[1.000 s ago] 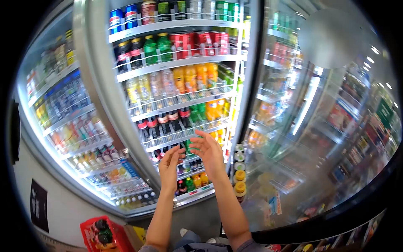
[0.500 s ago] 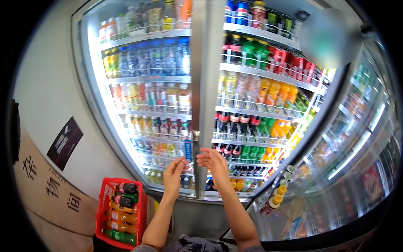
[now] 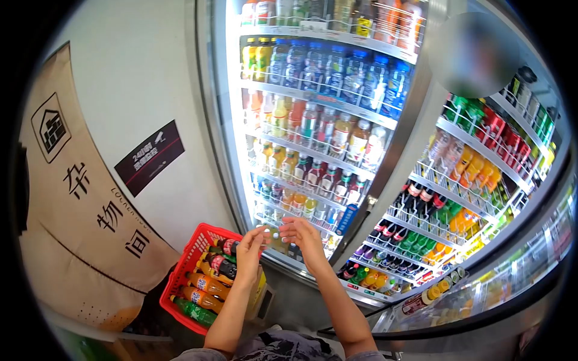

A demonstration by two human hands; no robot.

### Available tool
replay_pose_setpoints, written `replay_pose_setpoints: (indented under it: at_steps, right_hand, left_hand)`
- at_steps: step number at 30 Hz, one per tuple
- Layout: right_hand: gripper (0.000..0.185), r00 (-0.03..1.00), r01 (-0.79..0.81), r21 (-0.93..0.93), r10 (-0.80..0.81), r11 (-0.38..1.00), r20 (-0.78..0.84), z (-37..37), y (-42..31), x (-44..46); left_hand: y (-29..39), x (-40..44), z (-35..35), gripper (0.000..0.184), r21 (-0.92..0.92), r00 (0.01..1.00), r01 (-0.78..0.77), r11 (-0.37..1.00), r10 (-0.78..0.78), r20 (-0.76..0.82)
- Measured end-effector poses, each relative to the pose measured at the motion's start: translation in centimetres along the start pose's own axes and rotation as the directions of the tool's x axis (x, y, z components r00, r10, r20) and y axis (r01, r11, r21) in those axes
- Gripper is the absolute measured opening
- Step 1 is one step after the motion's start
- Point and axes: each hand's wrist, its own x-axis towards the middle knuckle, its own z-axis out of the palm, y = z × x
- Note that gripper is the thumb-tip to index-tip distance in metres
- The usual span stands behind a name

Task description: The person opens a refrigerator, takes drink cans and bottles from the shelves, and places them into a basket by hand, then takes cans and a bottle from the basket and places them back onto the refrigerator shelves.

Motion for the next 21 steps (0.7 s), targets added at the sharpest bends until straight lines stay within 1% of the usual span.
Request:
replay_pose_setpoints:
  at_steps: [3,6,7,8,9,10,11,13,16,18,21]
  right_hand:
    - [0.034,0.996,-0.073,-0.007,0.073,0.997,0.045,2.4,2.5,2.2]
    - [0.034,0.985,-0.124,-0.021,0.125,0.992,0.119,5.4,4.5,3.7]
    - [0.034,0.977,-0.154,-0.015,0.154,0.988,0.144,6.0,5.5,4.4]
    - [0.034,0.972,-0.169,-0.017,0.170,0.985,0.161,6.7,6.3,4.8]
    - [0.034,0.961,-0.191,-0.026,0.192,0.981,0.197,7.4,7.0,5.3]
    - [0.034,0.948,-0.210,-0.035,0.213,0.977,0.235,8.0,7.6,5.8]
    - [0.035,0.934,-0.231,-0.053,0.236,0.972,0.268,8.4,8.2,6.4]
    - [0.034,0.907,-0.251,-0.067,0.259,0.966,0.332,9.1,8.9,7.8]
    - [0.035,0.851,-0.313,-0.095,0.324,0.945,0.413,9.8,10.0,9.2]
    - [0.035,0.806,-0.361,-0.157,0.392,0.919,0.444,9.9,11.1,9.9]
    - [0.035,0.742,-0.389,-0.212,0.441,0.896,0.504,9.6,12.5,10.9]
  left_hand:
    - [2.2,0.0,-3.0,0.028,-0.003,0.996,0.035,0.999,-0.035,-0.085]
    - [1.5,0.6,-7.4,0.027,0.041,0.985,-0.009,0.999,0.016,-0.173]
    - [1.1,0.9,-8.8,0.026,0.012,0.973,-0.006,1.000,0.008,-0.231]
    - [0.6,1.1,-10.3,0.026,0.009,0.963,-0.039,0.999,0.040,-0.265]
    - [0.9,0.9,-11.3,0.027,0.000,0.954,-0.035,0.999,0.033,-0.298]
    - [1.3,0.8,-12.1,0.027,-0.010,0.943,-0.034,0.999,0.028,-0.330]
    - [1.2,0.7,-12.9,0.027,0.032,0.925,-0.008,0.999,0.020,-0.381]
    - [0.8,0.7,-14.7,0.027,0.029,0.898,-0.025,0.999,0.035,-0.439]
    - [0.5,-0.6,-15.9,0.028,0.053,0.828,-0.025,0.998,0.050,-0.558]
    - [-0.8,-1.4,-17.2,0.028,0.000,0.797,-0.021,1.000,0.017,-0.603]
    - [-3.2,-2.5,-18.3,0.031,0.006,0.754,-0.009,1.000,0.011,-0.657]
